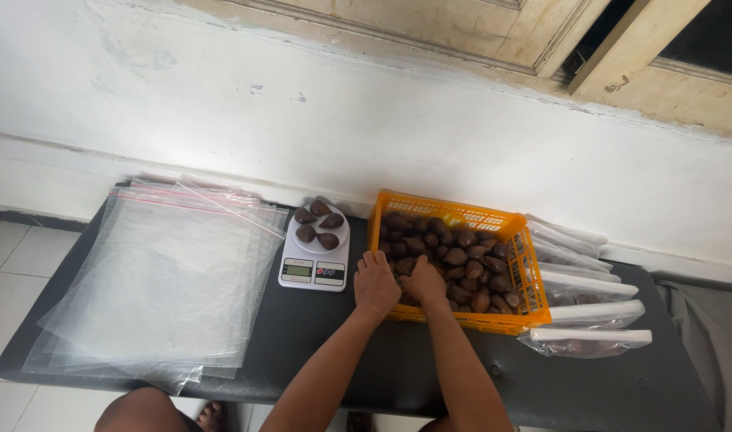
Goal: Weighing snake fruits on a digital scale and placing them into plastic zip-lock bags for packaging
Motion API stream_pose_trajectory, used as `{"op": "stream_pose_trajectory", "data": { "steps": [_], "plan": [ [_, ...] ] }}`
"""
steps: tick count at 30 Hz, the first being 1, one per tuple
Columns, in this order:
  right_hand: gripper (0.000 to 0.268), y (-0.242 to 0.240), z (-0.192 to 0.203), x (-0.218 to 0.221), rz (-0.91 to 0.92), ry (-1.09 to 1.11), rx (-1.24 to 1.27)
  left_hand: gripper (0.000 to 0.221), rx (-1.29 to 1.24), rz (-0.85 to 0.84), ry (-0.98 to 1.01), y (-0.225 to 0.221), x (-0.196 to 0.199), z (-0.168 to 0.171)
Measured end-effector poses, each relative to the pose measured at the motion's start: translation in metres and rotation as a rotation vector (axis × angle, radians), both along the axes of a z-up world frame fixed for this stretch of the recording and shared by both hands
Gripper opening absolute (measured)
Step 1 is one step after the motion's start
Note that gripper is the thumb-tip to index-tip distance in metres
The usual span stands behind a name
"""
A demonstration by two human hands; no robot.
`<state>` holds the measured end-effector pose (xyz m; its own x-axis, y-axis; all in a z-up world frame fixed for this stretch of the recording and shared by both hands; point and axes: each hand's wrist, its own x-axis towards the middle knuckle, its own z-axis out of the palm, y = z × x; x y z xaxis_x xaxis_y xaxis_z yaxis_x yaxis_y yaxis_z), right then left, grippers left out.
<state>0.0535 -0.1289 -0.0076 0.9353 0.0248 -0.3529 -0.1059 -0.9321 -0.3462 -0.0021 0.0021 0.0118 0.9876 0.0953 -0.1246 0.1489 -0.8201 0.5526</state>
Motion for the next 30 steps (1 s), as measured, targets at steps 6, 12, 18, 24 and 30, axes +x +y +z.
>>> {"op": "stream_pose_trajectory", "data": {
  "steps": [6, 12, 18, 24, 30],
  "plan": [
    [0.069, -0.005, -0.012, 0.006, -0.009, 0.018, -0.014, 0.049, 0.002, -0.003, 0.007, -0.001, 0.004, -0.008],
    [0.064, -0.003, -0.006, 0.006, -0.008, 0.022, -0.027, 0.046, 0.018, 0.005, -0.007, -0.001, 0.004, -0.009],
    [0.027, -0.006, -0.013, 0.012, 0.033, -0.058, 0.000, 0.048, 0.005, -0.005, -0.020, 0.001, 0.001, -0.002],
    [0.025, -0.011, -0.023, 0.016, 0.014, -0.062, 0.047, 0.043, -0.018, 0.004, -0.027, 0.001, 0.000, -0.001],
    [0.031, -0.006, -0.015, 0.008, 0.035, -0.075, 0.206, 0.045, -0.046, 0.015, -0.045, 0.000, 0.000, -0.005]
  ]
}}
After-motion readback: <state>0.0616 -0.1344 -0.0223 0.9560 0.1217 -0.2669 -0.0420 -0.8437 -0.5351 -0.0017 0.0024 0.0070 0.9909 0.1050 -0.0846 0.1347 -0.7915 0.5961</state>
